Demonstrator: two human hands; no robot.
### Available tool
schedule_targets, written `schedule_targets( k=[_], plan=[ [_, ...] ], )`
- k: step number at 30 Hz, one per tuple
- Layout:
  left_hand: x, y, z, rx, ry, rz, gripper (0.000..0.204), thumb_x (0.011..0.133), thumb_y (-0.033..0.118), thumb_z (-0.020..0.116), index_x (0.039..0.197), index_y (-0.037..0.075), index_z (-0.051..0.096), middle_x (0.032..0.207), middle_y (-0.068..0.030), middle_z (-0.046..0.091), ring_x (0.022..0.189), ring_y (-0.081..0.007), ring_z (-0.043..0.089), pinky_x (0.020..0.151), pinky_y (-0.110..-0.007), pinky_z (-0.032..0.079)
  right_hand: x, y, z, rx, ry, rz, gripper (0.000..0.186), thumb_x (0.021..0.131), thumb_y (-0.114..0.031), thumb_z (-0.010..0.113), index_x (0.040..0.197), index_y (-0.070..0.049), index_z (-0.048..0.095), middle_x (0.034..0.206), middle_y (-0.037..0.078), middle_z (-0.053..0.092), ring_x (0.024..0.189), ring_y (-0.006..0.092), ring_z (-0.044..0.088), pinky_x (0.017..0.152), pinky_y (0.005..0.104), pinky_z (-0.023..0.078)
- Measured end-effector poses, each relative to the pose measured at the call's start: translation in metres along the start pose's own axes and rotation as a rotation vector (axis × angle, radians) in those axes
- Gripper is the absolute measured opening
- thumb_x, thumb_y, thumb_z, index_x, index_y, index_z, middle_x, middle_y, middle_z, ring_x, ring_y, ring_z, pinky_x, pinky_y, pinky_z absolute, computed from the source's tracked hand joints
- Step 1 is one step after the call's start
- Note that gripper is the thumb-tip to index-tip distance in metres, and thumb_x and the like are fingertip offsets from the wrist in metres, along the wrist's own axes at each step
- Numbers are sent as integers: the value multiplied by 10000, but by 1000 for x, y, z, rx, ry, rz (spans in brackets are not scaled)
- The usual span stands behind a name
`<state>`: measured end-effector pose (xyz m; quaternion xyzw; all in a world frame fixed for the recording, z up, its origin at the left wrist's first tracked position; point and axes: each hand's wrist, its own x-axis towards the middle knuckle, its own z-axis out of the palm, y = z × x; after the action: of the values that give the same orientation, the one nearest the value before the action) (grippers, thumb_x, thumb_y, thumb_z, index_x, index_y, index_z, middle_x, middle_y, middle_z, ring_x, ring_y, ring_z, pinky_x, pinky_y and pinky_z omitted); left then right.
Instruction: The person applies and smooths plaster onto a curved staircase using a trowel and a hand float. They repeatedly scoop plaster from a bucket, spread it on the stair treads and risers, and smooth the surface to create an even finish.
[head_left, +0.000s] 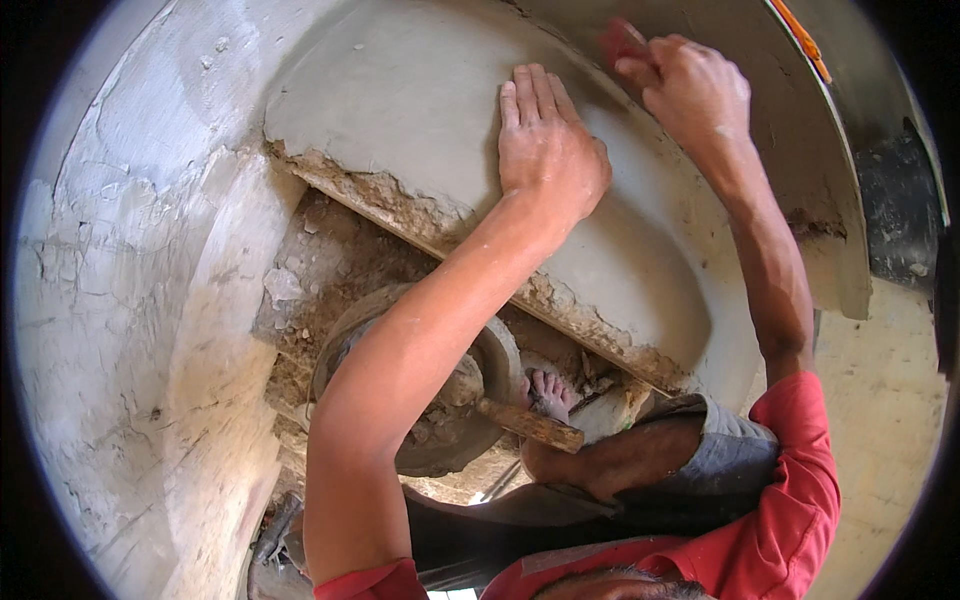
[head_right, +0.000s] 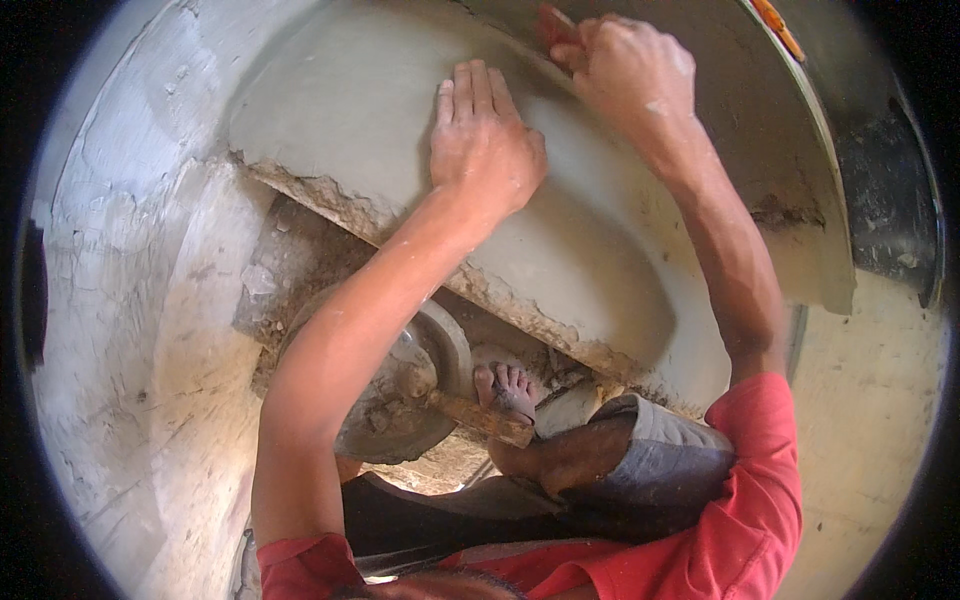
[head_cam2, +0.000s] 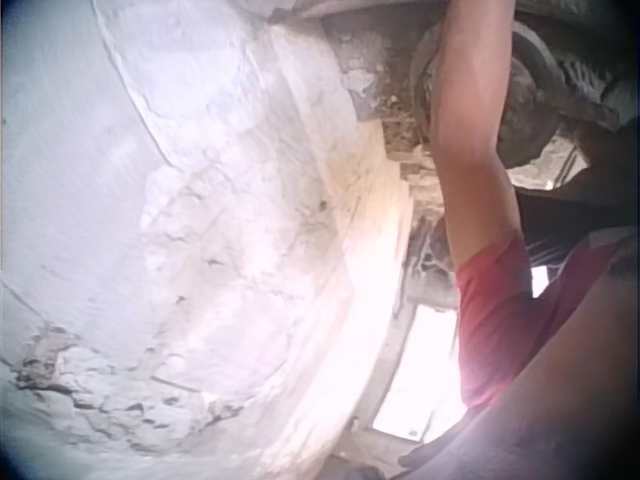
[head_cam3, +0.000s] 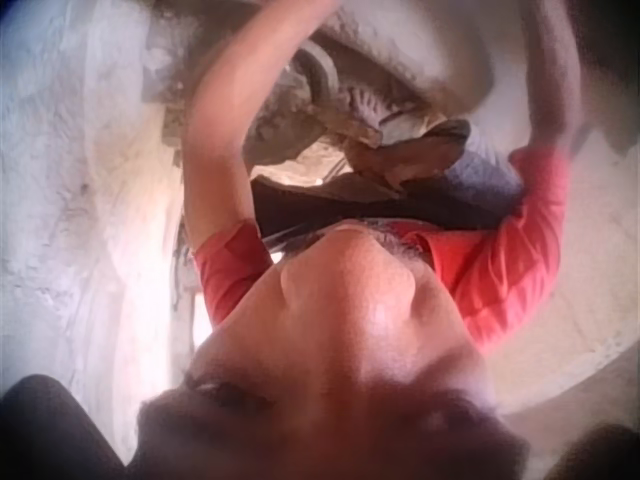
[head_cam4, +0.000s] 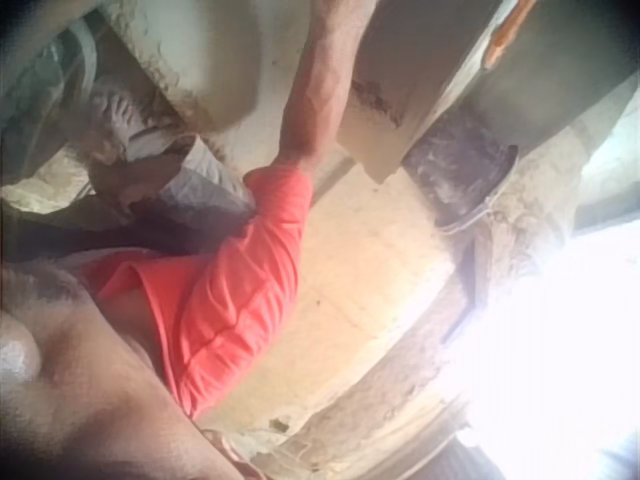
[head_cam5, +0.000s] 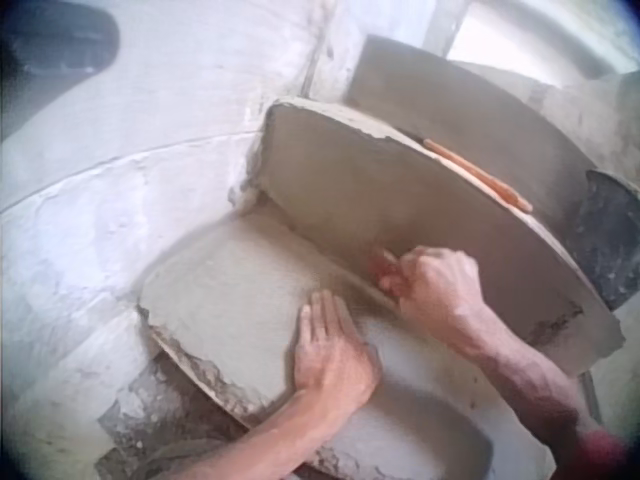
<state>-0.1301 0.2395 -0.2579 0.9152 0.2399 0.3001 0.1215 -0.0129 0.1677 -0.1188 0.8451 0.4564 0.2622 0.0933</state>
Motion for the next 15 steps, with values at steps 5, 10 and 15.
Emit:
schedule_targets(
  k=[5, 10, 15],
  plan=[
    [1, 0, -1, 18, -60, -12, 750, 1018, 346, 546, 1555, -165, 436, 1631, -345, 442, 1562, -447, 377, 1307, -517, 257, 5, 8, 17, -65, 196, -2, 335, 995, -454, 730, 984, -122, 776, 981, 77, 757, 907, 349, 748, 788, 483, 592],
    [-3, 1, -3, 36, -111, -14, 751, 1045, 360, 500, 1576, -162, 404, 1687, -325, 373, 1611, -430, 300, 1327, -510, 223, -28, 28, -40, -29, 545, -56, 289, 952, -366, 808, 863, -115, 697, 905, 37, 711, 812, 286, 727, 674, 412, 589],
    [-3, 3, -6, 45, -116, -29, 765, 1055, 374, 491, 1594, -158, 380, 1689, -327, 375, 1614, -422, 310, 1337, -500, 217, -75, 9, 11, -31, 55, -73, 262, 948, -313, 815, 835, -130, 667, 868, 50, 690, 781, 271, 717, 646, 437, 598]
  ],
)
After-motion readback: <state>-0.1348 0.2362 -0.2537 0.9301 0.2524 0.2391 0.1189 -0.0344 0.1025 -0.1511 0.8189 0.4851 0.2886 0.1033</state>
